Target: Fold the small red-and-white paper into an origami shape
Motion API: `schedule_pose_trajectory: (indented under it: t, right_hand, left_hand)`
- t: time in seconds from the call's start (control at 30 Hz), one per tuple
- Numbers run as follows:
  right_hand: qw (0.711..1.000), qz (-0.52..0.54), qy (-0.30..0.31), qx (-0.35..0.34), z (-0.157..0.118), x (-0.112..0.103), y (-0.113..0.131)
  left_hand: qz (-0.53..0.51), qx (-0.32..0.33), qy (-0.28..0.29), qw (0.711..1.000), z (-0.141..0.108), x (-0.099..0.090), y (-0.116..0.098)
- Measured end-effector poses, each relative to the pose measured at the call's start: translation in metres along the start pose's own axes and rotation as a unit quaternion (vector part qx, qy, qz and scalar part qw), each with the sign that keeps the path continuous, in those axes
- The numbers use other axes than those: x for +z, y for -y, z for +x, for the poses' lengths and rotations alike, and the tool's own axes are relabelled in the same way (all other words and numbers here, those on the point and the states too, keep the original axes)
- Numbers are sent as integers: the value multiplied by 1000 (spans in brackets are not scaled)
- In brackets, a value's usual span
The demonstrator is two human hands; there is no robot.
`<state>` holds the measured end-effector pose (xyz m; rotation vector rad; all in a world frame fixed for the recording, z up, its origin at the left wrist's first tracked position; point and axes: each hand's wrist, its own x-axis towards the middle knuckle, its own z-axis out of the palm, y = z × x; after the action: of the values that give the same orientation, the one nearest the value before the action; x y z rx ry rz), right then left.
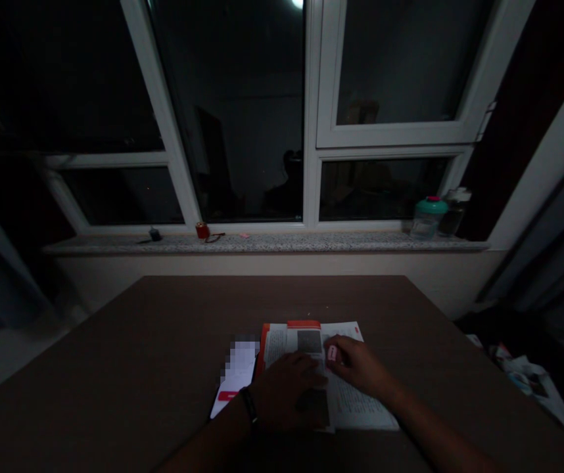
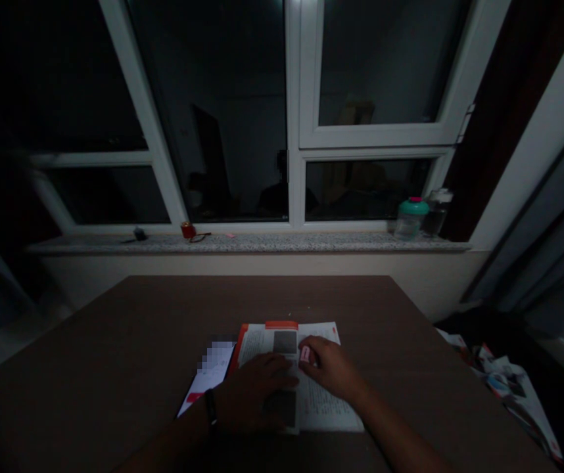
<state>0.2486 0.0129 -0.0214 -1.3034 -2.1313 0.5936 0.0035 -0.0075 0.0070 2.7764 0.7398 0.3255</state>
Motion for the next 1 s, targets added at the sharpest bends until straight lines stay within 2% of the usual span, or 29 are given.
schedule_pose_trajectory:
  t: [0.3,0.53,0.7,0.83,1.0]
  right_hand:
    - [1000,10,20,2,-1,2,1]
    - [1000,-9,11,11,1,2,4]
    - [1000,-22,4,7,1,4,2]
    - [999,-32,-2,8,5,6,-1]
    - [997,-58,-27,41,20,7,-4]
  left_hand:
    - [15,-41,-4,999,6,4,-1]
    - [16,-81,-14,996,9,11,2]
    - [18,-79,-37,996,8,17,6]
    - [19,-81,-34,996,9,17,6]
    - [18,-80,-37,996,9,15,5]
